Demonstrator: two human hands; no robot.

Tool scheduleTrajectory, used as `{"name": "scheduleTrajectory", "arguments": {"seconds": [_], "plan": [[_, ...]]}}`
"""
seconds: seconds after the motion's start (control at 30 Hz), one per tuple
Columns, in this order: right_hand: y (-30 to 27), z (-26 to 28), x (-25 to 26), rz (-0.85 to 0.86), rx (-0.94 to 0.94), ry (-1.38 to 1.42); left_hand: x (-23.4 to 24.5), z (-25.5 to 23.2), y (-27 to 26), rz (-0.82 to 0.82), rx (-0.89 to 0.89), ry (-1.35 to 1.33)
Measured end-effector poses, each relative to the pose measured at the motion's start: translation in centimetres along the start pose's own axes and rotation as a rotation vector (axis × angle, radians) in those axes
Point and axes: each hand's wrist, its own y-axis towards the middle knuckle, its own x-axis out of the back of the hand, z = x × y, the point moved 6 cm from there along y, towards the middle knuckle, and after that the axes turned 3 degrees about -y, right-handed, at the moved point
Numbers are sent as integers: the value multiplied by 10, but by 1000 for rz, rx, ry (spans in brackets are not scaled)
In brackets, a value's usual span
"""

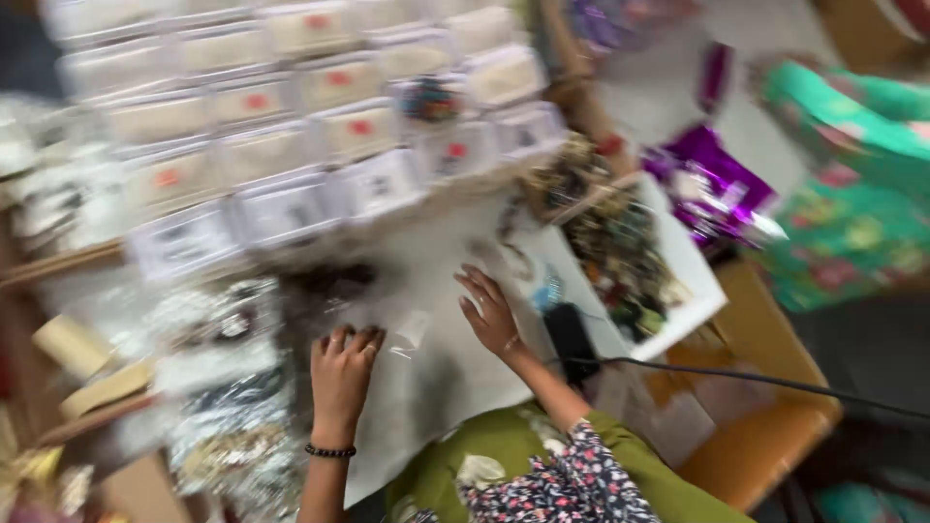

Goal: The person picks up various jewelry items, including necklaces and bracelets, from a white box and places them into small clear plastic bags. They then seal the bags and set them aside on the table.

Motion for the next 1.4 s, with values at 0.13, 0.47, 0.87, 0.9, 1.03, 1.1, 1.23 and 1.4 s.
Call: {"name": "scheduleTrajectory", "arguments": {"seconds": [0.13, 0.47, 0.87, 0.9, 1.03, 1.1, 1.23, 1.4], "plan": [[-12, -67, 83, -315, -135, -112, -145, -10, -26, 146, 91, 79], [-95, -297, 215, -118, -1334, -516, -192, 33, -75, 247, 212, 79], [-123, -414, 219, -215, -1049, -411, -214, 82, -54, 38, 839, -410], [-121, -407, 220, -187, -971, -399, -224, 88, -57, 4, 821, -519], [-124, -401, 221, -171, -865, -480, -203, 76, -55, 8, 764, -314], [-124, -391, 227, -194, -898, -525, -192, 69, -54, -93, 659, -361], [-109, -355, 250, -229, -809, -400, -143, 56, -53, -254, 848, -728], [-84, -290, 277, -330, -762, 963, -49, 13, -46, -482, 629, -179]]}}
